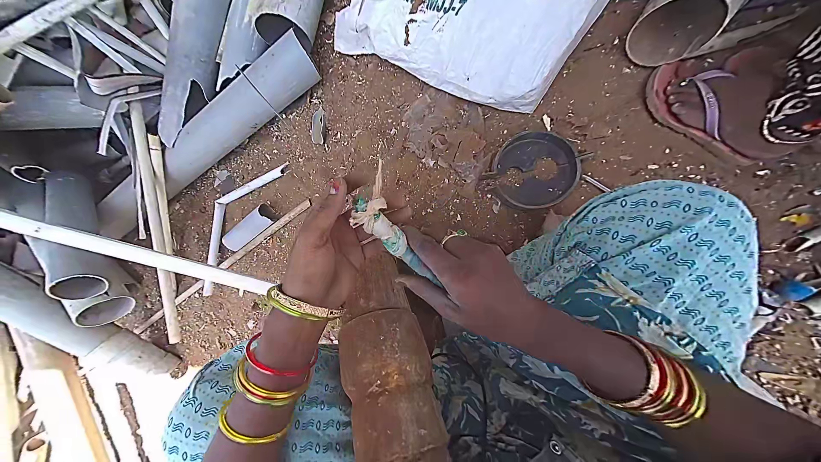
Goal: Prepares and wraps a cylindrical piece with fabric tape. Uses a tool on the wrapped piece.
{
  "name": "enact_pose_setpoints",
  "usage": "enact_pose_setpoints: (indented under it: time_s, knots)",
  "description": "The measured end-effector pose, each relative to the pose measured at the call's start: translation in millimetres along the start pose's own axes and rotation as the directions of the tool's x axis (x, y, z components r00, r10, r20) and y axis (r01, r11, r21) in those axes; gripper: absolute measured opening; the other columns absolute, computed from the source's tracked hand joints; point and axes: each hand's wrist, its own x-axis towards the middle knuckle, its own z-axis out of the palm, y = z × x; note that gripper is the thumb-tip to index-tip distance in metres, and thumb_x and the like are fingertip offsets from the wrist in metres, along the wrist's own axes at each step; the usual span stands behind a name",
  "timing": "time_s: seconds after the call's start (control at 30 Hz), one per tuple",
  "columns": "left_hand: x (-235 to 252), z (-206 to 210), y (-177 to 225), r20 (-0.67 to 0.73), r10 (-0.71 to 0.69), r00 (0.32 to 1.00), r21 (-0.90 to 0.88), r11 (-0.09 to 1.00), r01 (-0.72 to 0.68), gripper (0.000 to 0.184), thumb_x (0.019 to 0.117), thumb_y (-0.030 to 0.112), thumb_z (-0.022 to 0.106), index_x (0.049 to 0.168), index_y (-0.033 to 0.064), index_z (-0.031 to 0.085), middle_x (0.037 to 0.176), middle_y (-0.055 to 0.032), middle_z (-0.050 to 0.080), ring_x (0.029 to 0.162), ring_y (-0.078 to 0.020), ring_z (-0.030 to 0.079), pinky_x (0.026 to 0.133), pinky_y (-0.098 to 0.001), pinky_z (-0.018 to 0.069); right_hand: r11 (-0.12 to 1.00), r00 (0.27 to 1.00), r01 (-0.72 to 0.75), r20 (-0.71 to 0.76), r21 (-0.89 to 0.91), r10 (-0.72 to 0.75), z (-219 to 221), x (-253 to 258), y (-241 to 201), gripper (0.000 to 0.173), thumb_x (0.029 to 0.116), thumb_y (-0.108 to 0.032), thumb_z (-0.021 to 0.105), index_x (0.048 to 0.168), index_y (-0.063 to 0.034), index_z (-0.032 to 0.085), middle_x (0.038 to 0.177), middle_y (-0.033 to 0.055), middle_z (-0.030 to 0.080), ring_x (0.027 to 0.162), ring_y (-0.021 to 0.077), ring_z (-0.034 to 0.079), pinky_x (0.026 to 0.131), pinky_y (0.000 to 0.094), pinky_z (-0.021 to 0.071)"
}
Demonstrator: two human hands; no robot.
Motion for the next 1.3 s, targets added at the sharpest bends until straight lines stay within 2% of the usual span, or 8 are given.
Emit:
enact_pose_setpoints:
  time_s: [0.13,0.27,0.37,0.47,0.77,1.0,1.1,1.3]
  knots:
    - [0,9,-10,-0.144,-0.070,0.987,-0.078,0.995,0.059,0.032,0.1121,0.031,0.027,0.108,0.0173,0.056,0.087,0.0009,0.067,0.077,-0.0096,0.070,0.070,-0.0241,0.0599,0.973,0.994,-0.071,0.101,0.218,0.050,-7,1,11,0.050,0.0971,-0.043,0.057,0.119,-0.0010,0.073,0.089,0.0129,0.069,0.072,0.0224,0.064,0.060,0.0346,0.0496]
    - [1,20,-22,-0.165,-0.110,0.980,-0.166,0.983,0.083,0.041,0.1113,0.027,0.022,0.093,0.0151,0.057,0.070,0.0013,0.062,0.063,-0.0100,0.065,0.064,-0.0260,0.0587,0.844,0.968,-0.250,0.120,0.476,0.219,-20,11,23,0.027,0.1032,-0.025,0.054,0.114,-0.0027,0.065,0.083,-0.0014,0.060,0.067,-0.0002,0.055,0.058,0.0130,0.0449]
    - [-1,23,-28,-0.121,-0.114,0.986,-0.118,0.988,0.100,0.041,0.1101,0.026,0.022,0.095,0.0152,0.058,0.072,0.0018,0.061,0.064,-0.0101,0.064,0.064,-0.0267,0.0584,0.870,0.978,-0.206,0.131,0.448,0.165,-22,13,30,0.039,0.1034,-0.017,0.053,0.139,-0.0042,0.059,0.112,0.0075,0.068,0.089,0.0092,0.065,0.073,0.0212,0.0538]
    - [-2,28,-33,-0.117,-0.120,0.986,-0.081,0.990,0.111,0.044,0.1096,0.025,0.021,0.095,0.0147,0.061,0.075,0.0012,0.063,0.066,-0.0090,0.064,0.065,-0.0255,0.0578,0.922,0.996,-0.075,0.064,0.381,0.055,-15,13,32,0.036,0.1006,-0.009,0.053,0.134,-0.0065,0.067,0.119,0.0134,0.068,0.099,0.0190,0.066,0.080,0.0301,0.0538]
    - [-6,34,-38,-0.131,-0.135,0.982,-0.068,0.990,0.127,0.046,0.1108,0.026,0.019,0.093,0.0135,0.060,0.073,0.0011,0.064,0.062,-0.0060,0.064,0.059,-0.0209,0.0566,0.955,0.998,0.053,-0.044,0.293,-0.042,-3,12,32,0.014,0.0934,-0.003,0.063,0.099,-0.0017,0.076,0.096,0.0129,0.068,0.079,0.0194,0.065,0.066,0.0300,0.0531]
    - [-4,37,-39,-0.246,-0.074,0.967,-0.050,0.997,0.063,0.044,0.1100,0.028,0.024,0.080,0.0169,0.055,0.059,0.0050,0.054,0.045,-0.0025,0.052,0.045,-0.0165,0.0469,0.987,0.994,0.088,-0.077,0.138,-0.078,0,13,26,0.016,0.0914,-0.008,0.062,0.098,-0.0004,0.075,0.091,0.0160,0.067,0.071,0.0257,0.064,0.056,0.0338,0.0492]
    - [-3,37,-39,-0.264,-0.061,0.963,0.002,0.998,0.064,0.028,0.1097,0.023,0.036,0.090,0.0140,0.055,0.063,0.0045,0.054,0.044,0.0001,0.047,0.042,-0.0133,0.0430,0.991,0.992,0.100,-0.085,0.084,-0.093,3,12,23,0.015,0.0911,-0.009,0.061,0.095,-0.0012,0.073,0.085,0.0146,0.062,0.067,0.0255,0.061,0.052,0.0332,0.0461]
    - [-8,35,-36,-0.188,-0.126,0.974,0.004,0.992,0.129,0.037,0.1106,0.023,0.031,0.095,0.0139,0.063,0.071,0.0036,0.062,0.058,-0.0017,0.060,0.054,-0.0175,0.0529,0.992,0.986,0.118,-0.127,0.054,-0.110,1,14,22,0.013,0.0871,-0.009,0.062,0.091,-0.0021,0.073,0.081,0.0133,0.061,0.064,0.0240,0.059,0.049,0.0325,0.0429]
